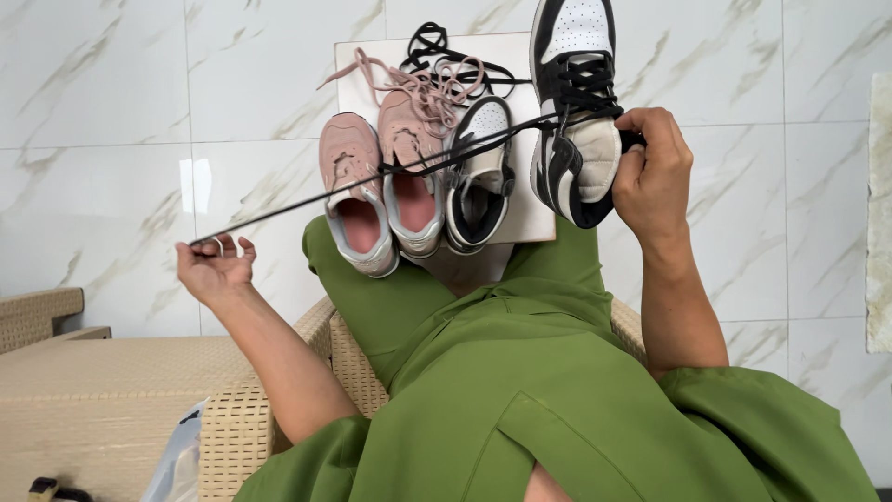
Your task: The person threads black laces through the eyelets of a white and black sneaker, pulls the laces to tighten, and ties a knot. They repeat the process on the second sneaker, adjusting the laces and securing them.
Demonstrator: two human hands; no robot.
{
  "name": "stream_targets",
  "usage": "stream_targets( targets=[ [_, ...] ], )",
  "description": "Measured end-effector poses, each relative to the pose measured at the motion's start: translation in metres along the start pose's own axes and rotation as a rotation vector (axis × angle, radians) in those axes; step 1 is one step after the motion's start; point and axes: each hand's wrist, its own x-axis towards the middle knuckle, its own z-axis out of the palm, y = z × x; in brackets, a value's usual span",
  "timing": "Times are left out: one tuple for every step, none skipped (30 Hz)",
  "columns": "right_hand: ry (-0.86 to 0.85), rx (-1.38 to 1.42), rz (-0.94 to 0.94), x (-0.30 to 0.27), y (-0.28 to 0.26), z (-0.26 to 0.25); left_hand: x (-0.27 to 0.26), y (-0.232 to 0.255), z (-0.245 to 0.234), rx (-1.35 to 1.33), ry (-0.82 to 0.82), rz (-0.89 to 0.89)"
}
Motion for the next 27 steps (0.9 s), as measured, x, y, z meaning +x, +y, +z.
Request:
stream_targets(
  targets=[
    [-0.004,0.004,-0.003,0.000,-0.002,0.002,0.004,0.000,-0.006,-0.037,0.048,0.036],
    [-0.008,0.004,-0.003,0.000,-0.004,0.002,0.005,-0.004,-0.011,-0.072,0.095,0.068],
    [-0.019,0.009,0.000,0.000,-0.005,0.003,0.004,-0.006,-0.013,-0.107,0.143,0.100],
    [-0.029,0.014,0.005,0.000,-0.007,0.005,0.003,-0.005,-0.011,-0.164,0.126,0.144],
    [-0.038,0.019,0.011,0.000,-0.010,0.006,-0.001,-0.006,-0.006,-0.220,0.110,0.188],
    [-0.040,0.025,0.000,0.000,-0.012,0.007,-0.007,-0.005,0.003,-0.276,0.091,0.231],
    [-0.041,0.030,-0.012,0.001,-0.015,0.007,-0.015,-0.004,0.014,-0.132,0.017,0.356],
    [-0.042,0.035,-0.022,0.001,-0.018,0.007,-0.026,-0.003,0.028,0.015,-0.058,0.477],
    [-0.045,0.026,-0.044,0.002,-0.021,0.008,-0.038,-0.002,0.045,0.162,-0.134,0.597],
    [-0.049,0.016,-0.066,0.003,-0.025,0.007,-0.053,-0.002,0.062,0.271,-0.273,0.703],
    [-0.053,0.005,-0.087,0.004,-0.028,0.007,-0.070,-0.003,0.081,0.379,-0.413,0.807],
    [-0.057,-0.001,-0.092,0.005,-0.031,0.006,-0.088,-0.006,0.102,0.474,-0.505,0.848],
    [-0.061,-0.007,-0.097,0.006,-0.035,0.006,-0.108,-0.017,0.122,0.568,-0.597,0.887],
    [-0.067,-0.013,-0.103,0.007,-0.038,0.005,-0.129,-0.033,0.142,0.553,-0.728,0.813],
    [-0.070,-0.024,-0.114,0.009,-0.041,0.005,-0.152,-0.050,0.159,0.534,-0.857,0.737],
    [-0.074,-0.034,-0.124,0.010,-0.044,0.004,-0.179,-0.071,0.171,0.598,-0.945,0.682],
    [-0.078,-0.044,-0.134,0.011,-0.046,0.003,-0.202,-0.084,0.183,0.794,-1.112,0.756],
    [-0.077,-0.040,-0.136,0.012,-0.048,0.002,-0.226,-0.102,0.194,0.858,-1.248,0.712],
    [-0.076,-0.036,-0.138,0.014,-0.049,0.001,-0.245,-0.119,0.209,0.868,-1.403,0.630],
    [-0.075,-0.032,-0.140,0.014,-0.051,-0.001,-0.265,-0.134,0.219,0.956,-1.438,0.868],
    [-0.076,-0.023,-0.115,0.015,-0.051,-0.004,-0.280,-0.148,0.230,0.977,-1.505,0.876],
    [-0.075,-0.016,-0.086,0.014,-0.051,-0.007,-0.291,-0.159,0.241,0.999,-1.575,0.880],
    [-0.074,-0.008,-0.057,0.014,-0.051,-0.010,-0.299,-0.169,0.251,1.017,-1.582,0.902],
    [-0.071,0.002,-0.043,0.013,-0.050,-0.012,-0.305,-0.178,0.260,1.034,-1.589,0.926],
    [-0.068,0.012,-0.030,0.013,-0.049,-0.015,-0.307,-0.185,0.268,1.052,-1.595,0.949],
    [-0.060,0.022,-0.017,0.014,-0.048,-0.017,-0.305,-0.188,0.277,1.113,-1.610,0.955],
    [-0.055,0.038,-0.016,0.015,-0.047,-0.018,-0.302,-0.191,0.284,1.175,-1.624,0.960]
  ],
)
